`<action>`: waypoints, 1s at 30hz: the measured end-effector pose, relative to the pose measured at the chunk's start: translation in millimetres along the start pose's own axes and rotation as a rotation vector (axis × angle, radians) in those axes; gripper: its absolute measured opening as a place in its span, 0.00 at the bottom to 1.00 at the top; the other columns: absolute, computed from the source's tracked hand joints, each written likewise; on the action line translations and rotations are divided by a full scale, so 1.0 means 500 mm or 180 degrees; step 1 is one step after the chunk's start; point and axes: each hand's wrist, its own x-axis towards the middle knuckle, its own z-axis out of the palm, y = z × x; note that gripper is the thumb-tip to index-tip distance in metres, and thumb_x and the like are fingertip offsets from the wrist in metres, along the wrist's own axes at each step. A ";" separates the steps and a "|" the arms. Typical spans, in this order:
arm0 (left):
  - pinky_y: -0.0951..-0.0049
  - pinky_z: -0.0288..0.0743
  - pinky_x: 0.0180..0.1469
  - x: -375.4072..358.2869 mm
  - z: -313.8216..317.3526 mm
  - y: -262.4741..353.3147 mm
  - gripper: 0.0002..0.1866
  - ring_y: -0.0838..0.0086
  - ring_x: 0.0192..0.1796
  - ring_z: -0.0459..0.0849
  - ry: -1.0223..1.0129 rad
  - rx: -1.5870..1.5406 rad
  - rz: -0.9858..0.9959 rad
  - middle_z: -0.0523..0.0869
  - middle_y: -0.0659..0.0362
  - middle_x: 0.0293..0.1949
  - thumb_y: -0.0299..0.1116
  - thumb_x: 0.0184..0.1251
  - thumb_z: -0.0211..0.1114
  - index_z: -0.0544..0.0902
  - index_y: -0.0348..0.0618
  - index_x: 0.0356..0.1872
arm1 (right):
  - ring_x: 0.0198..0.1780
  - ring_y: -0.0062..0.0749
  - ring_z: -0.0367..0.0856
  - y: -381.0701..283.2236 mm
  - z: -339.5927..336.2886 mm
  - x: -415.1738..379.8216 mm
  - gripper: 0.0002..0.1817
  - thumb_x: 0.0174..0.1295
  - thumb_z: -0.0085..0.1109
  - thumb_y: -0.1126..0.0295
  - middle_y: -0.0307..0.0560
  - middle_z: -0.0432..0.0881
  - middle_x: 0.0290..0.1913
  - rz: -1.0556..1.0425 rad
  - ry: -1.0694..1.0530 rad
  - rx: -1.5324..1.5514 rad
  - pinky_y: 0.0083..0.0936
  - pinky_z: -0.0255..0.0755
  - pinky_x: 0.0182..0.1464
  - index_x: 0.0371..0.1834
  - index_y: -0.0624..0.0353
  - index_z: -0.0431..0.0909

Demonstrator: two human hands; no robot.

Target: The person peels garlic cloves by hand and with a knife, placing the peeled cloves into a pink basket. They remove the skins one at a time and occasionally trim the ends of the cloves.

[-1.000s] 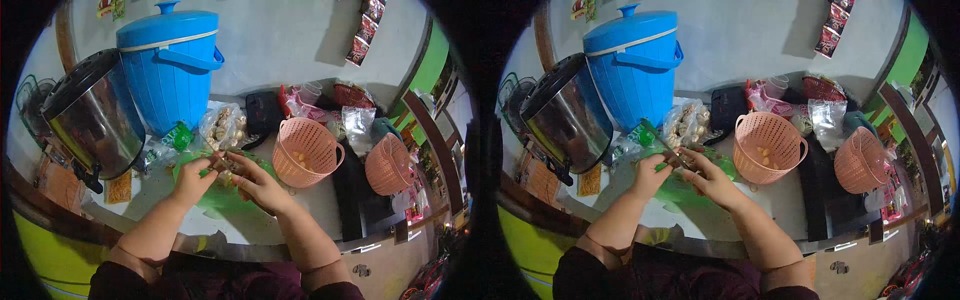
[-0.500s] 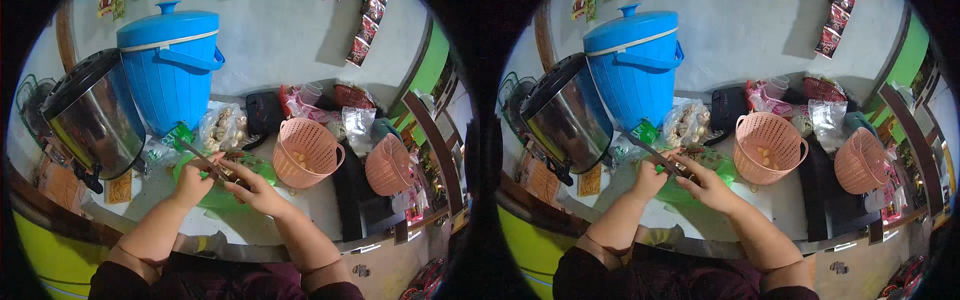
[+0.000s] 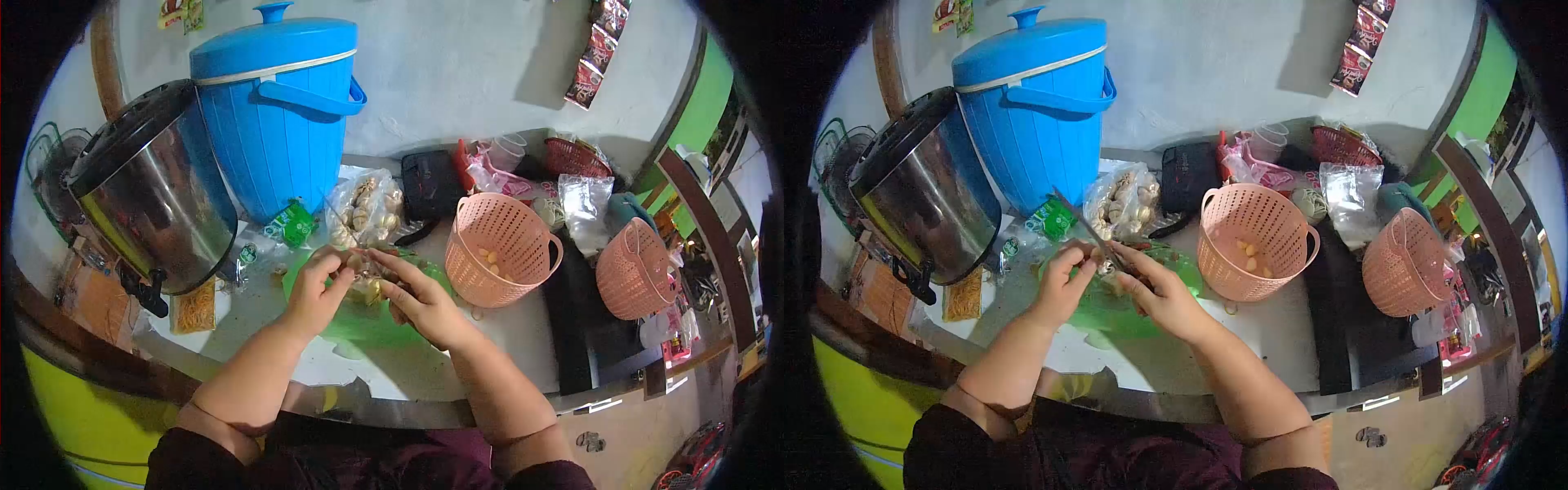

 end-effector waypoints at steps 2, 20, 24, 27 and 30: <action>0.70 0.75 0.46 -0.005 0.003 -0.013 0.07 0.68 0.43 0.82 -0.0038 -0.0137 -0.0043 0.83 0.54 0.40 0.20 0.63 0.61 0.82 0.33 0.41 | 0.28 0.14 0.69 -0.006 0.005 -0.001 0.26 0.72 0.53 0.69 0.37 0.79 0.46 -0.0156 -0.0049 -0.0090 0.16 0.66 0.29 0.73 0.53 0.64; 0.76 0.73 0.47 -0.006 0.000 -0.042 0.08 0.79 0.42 0.78 -0.0571 -0.1144 -0.0970 0.82 0.62 0.38 0.27 0.73 0.57 0.82 0.35 0.43 | 0.30 0.16 0.68 -0.002 -0.001 0.002 0.27 0.74 0.51 0.67 0.34 0.72 0.34 0.0341 -0.0005 -0.0153 0.16 0.65 0.31 0.75 0.53 0.60; 0.76 0.72 0.46 0.000 0.003 -0.025 0.08 0.78 0.41 0.79 -0.0455 -0.1527 -0.1095 0.83 0.62 0.37 0.27 0.73 0.55 0.82 0.34 0.43 | 0.31 0.17 0.69 0.007 -0.004 0.002 0.27 0.73 0.51 0.67 0.35 0.73 0.36 0.0374 0.0083 0.0037 0.16 0.65 0.32 0.75 0.51 0.60; 0.76 0.75 0.48 0.001 0.004 -0.032 0.09 0.78 0.42 0.81 -0.0344 -0.1700 -0.1288 0.85 0.62 0.39 0.27 0.73 0.56 0.82 0.34 0.47 | 0.31 0.17 0.69 0.005 -0.001 0.001 0.27 0.73 0.51 0.67 0.36 0.73 0.37 0.0392 0.0028 0.0106 0.17 0.66 0.32 0.75 0.52 0.60; 0.76 0.77 0.49 0.003 0.005 -0.038 0.11 0.79 0.42 0.83 -0.0280 -0.1759 -0.1383 0.86 0.62 0.40 0.27 0.72 0.58 0.82 0.35 0.51 | 0.30 0.17 0.70 0.001 0.002 0.001 0.27 0.73 0.51 0.67 0.37 0.73 0.38 0.0468 0.0090 0.0143 0.17 0.66 0.31 0.75 0.52 0.60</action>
